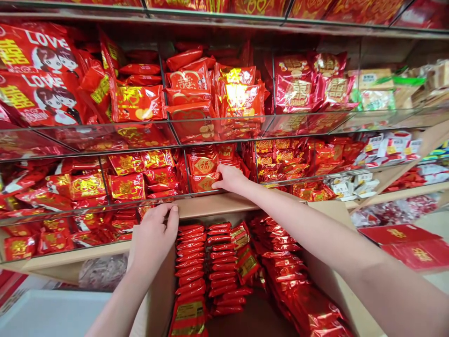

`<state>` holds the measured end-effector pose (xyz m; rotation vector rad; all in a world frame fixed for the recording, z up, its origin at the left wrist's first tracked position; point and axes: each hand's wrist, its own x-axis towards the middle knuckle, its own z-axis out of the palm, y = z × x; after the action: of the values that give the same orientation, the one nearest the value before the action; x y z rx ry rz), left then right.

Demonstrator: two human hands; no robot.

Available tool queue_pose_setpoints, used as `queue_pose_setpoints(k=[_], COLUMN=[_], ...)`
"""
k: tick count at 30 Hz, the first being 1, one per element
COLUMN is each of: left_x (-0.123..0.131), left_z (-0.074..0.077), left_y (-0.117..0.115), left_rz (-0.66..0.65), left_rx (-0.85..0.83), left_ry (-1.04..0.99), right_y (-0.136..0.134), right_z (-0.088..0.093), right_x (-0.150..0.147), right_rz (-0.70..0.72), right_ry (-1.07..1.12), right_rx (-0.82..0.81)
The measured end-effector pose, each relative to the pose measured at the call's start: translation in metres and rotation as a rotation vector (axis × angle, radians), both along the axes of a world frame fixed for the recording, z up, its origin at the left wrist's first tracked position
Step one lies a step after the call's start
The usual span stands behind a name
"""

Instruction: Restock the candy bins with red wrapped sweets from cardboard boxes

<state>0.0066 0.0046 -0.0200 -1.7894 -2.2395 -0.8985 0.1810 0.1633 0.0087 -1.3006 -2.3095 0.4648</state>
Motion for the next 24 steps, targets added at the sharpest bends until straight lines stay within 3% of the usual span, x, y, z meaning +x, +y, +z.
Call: queue_pose_setpoints(k=[9, 12, 15, 19, 21, 24], left_x=[-0.001, -0.001, -0.001, -0.001, 0.000, 0.001], left_z=[-0.001, 0.000, -0.001, -0.002, -0.001, 0.001], left_y=[0.003, 0.002, 0.002, 0.001, 0.001, 0.001], left_rz=[-0.004, 0.012, 0.009, 0.039, 0.061, 0.072], left_rx=[-0.001, -0.004, 0.010, 0.006, -0.007, -0.026], left_ry=[0.025, 0.039, 0.024, 0.036, 0.054, 0.063], right_y=[-0.001, -0.012, -0.045, -0.110, -0.140, -0.172], right_z=[0.002, 0.005, 0.004, -0.018, -0.037, -0.070], right_x=[0.000, 0.012, 0.041, 0.100, 0.133, 0.171], right_rz=[0.005, 0.015, 0.096, 0.289, 0.279, 0.114], right_ry=[0.033, 0.110, 0.249, 0.262, 0.176, -0.007], right_rx=[0.062, 0.168, 0.337, 0.355, 0.291, 0.103])
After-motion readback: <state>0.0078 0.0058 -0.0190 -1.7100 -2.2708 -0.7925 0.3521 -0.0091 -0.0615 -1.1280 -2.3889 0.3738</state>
